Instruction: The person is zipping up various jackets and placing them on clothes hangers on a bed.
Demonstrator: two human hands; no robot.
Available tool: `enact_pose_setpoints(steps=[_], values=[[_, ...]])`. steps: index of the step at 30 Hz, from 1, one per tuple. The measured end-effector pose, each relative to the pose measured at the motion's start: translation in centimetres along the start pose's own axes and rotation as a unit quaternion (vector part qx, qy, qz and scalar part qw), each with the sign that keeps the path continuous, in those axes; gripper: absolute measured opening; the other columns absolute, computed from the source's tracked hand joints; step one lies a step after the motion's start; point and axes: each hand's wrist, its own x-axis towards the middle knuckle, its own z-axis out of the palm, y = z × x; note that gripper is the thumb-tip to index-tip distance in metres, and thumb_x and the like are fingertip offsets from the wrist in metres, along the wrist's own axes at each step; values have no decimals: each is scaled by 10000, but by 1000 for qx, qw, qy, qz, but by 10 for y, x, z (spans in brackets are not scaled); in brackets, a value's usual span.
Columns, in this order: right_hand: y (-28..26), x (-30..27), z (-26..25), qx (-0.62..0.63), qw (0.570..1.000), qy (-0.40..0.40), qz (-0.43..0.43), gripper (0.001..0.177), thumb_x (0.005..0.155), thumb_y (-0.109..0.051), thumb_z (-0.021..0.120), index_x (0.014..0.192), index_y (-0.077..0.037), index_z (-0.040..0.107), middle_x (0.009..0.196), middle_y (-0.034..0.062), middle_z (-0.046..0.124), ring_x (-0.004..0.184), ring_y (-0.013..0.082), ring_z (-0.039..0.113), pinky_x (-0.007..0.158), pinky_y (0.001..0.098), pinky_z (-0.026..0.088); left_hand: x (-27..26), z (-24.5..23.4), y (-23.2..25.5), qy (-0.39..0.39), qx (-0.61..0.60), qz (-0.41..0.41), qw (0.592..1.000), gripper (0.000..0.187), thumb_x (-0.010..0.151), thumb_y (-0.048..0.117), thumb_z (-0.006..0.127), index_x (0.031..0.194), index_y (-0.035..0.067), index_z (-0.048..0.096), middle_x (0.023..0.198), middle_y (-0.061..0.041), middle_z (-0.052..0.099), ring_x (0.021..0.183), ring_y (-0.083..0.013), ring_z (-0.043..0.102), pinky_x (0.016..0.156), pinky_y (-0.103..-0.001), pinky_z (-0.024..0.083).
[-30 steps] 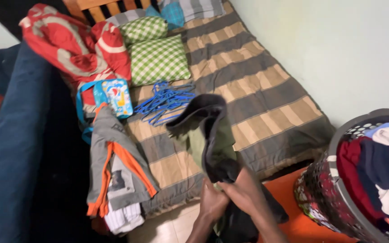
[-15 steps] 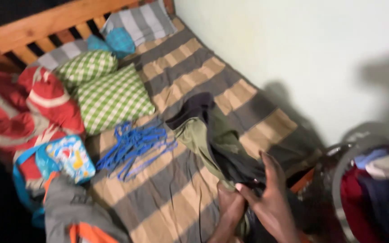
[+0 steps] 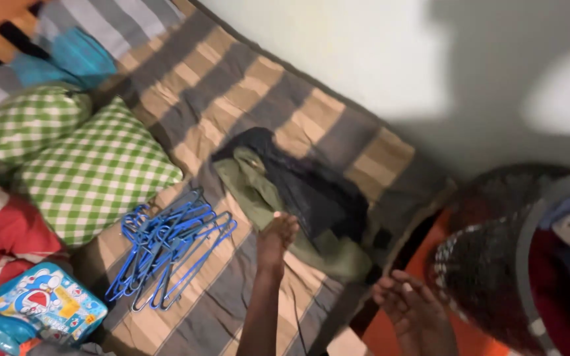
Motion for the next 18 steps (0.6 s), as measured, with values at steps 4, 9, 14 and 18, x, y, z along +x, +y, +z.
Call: enact_pose_setpoints(steps=[4,9,14,18], values=[[18,-20,-7,217,975,42,-29,554,1027,-244,523,1502,8,393,1442,178,483,1399,354,480,1078,473,404,-57,-6,-46,-147,-330,-90,928,647,1031,487,489,1418,-31,521,1343,-178,658,1157,-282,672,1024,-432,521],[21,-57,10,334,938,81,-40,637,1021,-340,550,1496,56,399,1500,195,476,1416,358,471,1092,448,385,-146,32,-40,-230,-543,-237,772,696,993,541,475,1526,97,424,1494,-59,548,1318,-223,555,1124,-425,439],[26,-92,-10,353,927,51,-119,706,1003,-455,546,1480,46,405,1509,185,478,1439,342,450,1124,451,339,-206,71,-23,-332,-465,-319,756,795,969,608,468,1592,134,329,1609,-26,429,1462,-221,400,1175,-433,365],[31,-135,-43,387,903,-4,-187,741,991,-509,538,1473,40,418,1537,181,487,1454,327,435,1147,462,297,-249,92,-15,-415,-450,-304,729,808,969,628,470,1599,146,319,1643,-28,389,1504,-225,353,1222,-427,323]])
